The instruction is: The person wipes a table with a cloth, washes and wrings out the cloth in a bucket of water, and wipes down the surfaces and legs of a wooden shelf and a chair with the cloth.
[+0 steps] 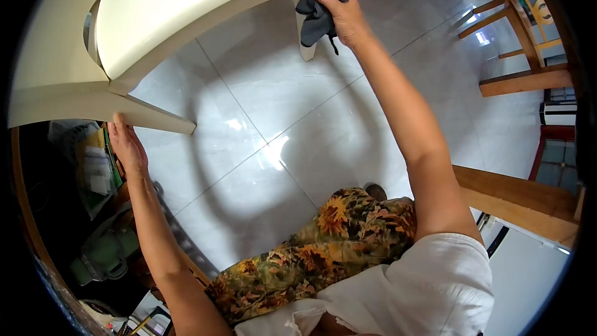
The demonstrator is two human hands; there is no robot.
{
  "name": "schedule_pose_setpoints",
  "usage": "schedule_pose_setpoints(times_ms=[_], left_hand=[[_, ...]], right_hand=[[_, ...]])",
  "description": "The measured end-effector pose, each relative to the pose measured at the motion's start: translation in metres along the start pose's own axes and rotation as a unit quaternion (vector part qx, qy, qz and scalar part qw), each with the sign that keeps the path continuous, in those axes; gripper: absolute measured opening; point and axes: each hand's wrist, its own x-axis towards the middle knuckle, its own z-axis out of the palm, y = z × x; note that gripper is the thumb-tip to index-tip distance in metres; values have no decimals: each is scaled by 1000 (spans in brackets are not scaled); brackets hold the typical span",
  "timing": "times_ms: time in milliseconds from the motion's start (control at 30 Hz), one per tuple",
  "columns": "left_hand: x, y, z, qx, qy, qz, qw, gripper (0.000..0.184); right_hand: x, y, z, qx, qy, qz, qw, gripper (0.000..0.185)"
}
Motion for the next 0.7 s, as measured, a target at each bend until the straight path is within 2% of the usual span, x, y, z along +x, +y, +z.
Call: schedule_pose_setpoints(times_ms=[33,67,167,300,367,467,567,600,700], left_hand=[[-2,4,5,3,5,1,1000,41],[-3,7,9,5,10,3,1000,41],[1,4,-1,8,-11,-6,1000,40],[3,0,-5,7,-13,3,1000,41],[-1,5,6,14,-6,7,1000,42],[3,-1,-2,7,2,-8,1000,43],[-2,7,6,19,13,-10,1000,43],[-1,7,4,18,5,-7,1000,43],[0,5,-1,14,-8,0,1000,42]], right_hand=[[-1,7,-2,15,10,2,1000,54],[0,10,-8,-1,-19,31,999,62],[-2,47,-25,-77,-53,38,995,67],[-21,25,-8,-148,-46,79,985,65],[-15,29,-5,-97,-43,42,993,61],[-2,-8,3,-52,-42,14,998,58],[-2,2,9,10,-5,-43,999,57],[-8,2,8,-47,-2,-46,998,56],[-18,47,-10,-79,-19,0,997,57]])
